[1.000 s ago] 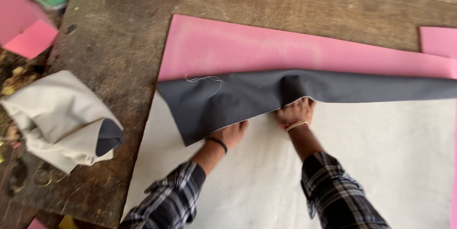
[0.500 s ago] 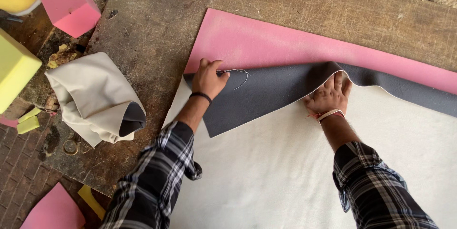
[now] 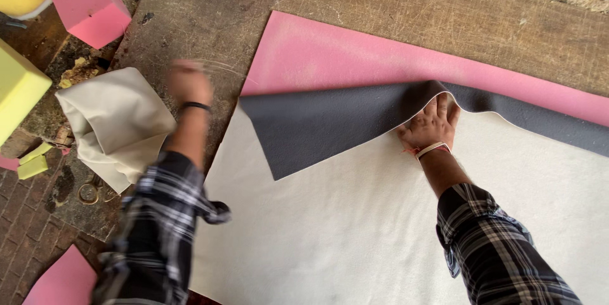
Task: The person spreads a large white fabric sheet flat on a pink foam sheet on the workbench, then uses a spray gun to apply adhesive and presses and smooths the fabric down onto the foam, folding back a corner and re-smoothing it. They reposition the sheets, use a steel ruler along the edge, and briefly handle a phone before returning to smoothing the fabric.
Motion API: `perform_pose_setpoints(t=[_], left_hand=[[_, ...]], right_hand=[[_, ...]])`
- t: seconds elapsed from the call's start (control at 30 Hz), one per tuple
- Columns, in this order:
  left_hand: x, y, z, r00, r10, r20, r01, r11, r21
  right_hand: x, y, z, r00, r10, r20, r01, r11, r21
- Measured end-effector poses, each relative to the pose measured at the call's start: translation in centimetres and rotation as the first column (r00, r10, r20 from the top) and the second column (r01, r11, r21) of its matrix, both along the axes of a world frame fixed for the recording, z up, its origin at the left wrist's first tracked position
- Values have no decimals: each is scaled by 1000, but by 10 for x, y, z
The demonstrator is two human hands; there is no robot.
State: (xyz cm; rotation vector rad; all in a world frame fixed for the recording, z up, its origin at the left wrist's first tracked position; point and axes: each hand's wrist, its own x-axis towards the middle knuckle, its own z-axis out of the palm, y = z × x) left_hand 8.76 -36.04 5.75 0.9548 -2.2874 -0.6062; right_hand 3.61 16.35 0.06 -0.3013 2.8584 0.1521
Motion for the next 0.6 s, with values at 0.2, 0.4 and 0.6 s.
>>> perform_pose_setpoints(t=[0.2,0.4,0.6], left_hand=[[80,45,50,920,-384,85,375,793,-480],[150,341,1,205,-970,132,970,219,102],[50,355,-14,353,-820,449,886,447,120]], right_hand=[[-6,4,22,996,89,-28,-88,995,37],[-43,2,49,998,60,-8,-60,985,-161],[-81,-3,46,998,35,-61,-44,985,-166]])
